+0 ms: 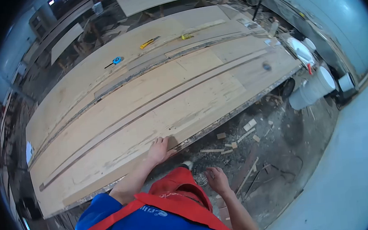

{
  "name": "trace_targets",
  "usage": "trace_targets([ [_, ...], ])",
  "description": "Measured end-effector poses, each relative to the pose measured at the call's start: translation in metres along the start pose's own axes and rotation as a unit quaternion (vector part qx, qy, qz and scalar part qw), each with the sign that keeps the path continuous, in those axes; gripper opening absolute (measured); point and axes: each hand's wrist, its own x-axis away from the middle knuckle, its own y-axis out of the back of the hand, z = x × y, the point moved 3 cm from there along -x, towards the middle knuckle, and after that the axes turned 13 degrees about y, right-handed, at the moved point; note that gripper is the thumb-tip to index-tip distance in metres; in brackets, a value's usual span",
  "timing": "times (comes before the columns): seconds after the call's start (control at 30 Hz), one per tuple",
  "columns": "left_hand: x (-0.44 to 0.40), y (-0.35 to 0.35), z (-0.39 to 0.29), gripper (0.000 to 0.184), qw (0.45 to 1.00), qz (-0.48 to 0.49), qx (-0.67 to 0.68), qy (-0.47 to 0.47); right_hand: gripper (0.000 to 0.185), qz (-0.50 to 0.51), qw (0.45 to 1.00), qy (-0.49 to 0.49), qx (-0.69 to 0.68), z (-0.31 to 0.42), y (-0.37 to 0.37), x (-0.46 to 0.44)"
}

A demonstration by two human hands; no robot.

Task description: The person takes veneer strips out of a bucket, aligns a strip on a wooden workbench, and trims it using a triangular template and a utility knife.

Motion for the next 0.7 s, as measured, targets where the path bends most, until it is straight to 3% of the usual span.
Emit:
trace_targets([
  [0.07, -0.016, -0.012, -0.021, 0.068, 0.999, 0.035, -0.014, 0.025, 0.024, -0.007, 1.000, 0.009, -0.006, -0.020, 0.015, -0.020],
  [0.23, -0.081, -0.024, -0.087, 0.072, 0.999, 0.045, 0.004, -0.011, 0.023, 0.013, 0.999, -0.004, 0.035, -0.090, 0.066, -0.024],
  [0.3, -0.107, -0.028, -0.119, 0.070, 0.996, 0.087, 0.019, -0.021, 0.025, 0.031, 0.994, -0.102, 0.003, -0.124, 0.092, -0.010],
  [0.33, -0.124, -0.029, -0.136, 0.070, 0.996, 0.085, 0.022, -0.022, 0.025, 0.031, 0.994, -0.101, 0.007, -0.129, 0.106, -0.014],
  [0.43, -0.167, -0.035, -0.186, 0.067, 0.991, 0.077, 0.108, -0.035, 0.025, -0.048, 0.969, -0.233, -0.061, -0.146, 0.152, -0.018],
  [0.57, -0.220, -0.042, -0.242, 0.066, 0.989, 0.119, 0.068, -0.046, 0.026, -0.115, 0.967, -0.215, -0.078, -0.207, 0.197, -0.035],
  [0.7, -0.259, -0.043, -0.278, 0.061, 0.994, 0.088, 0.065, 0.003, 0.023, -0.130, 0.972, -0.174, -0.084, -0.236, 0.262, -0.092],
])
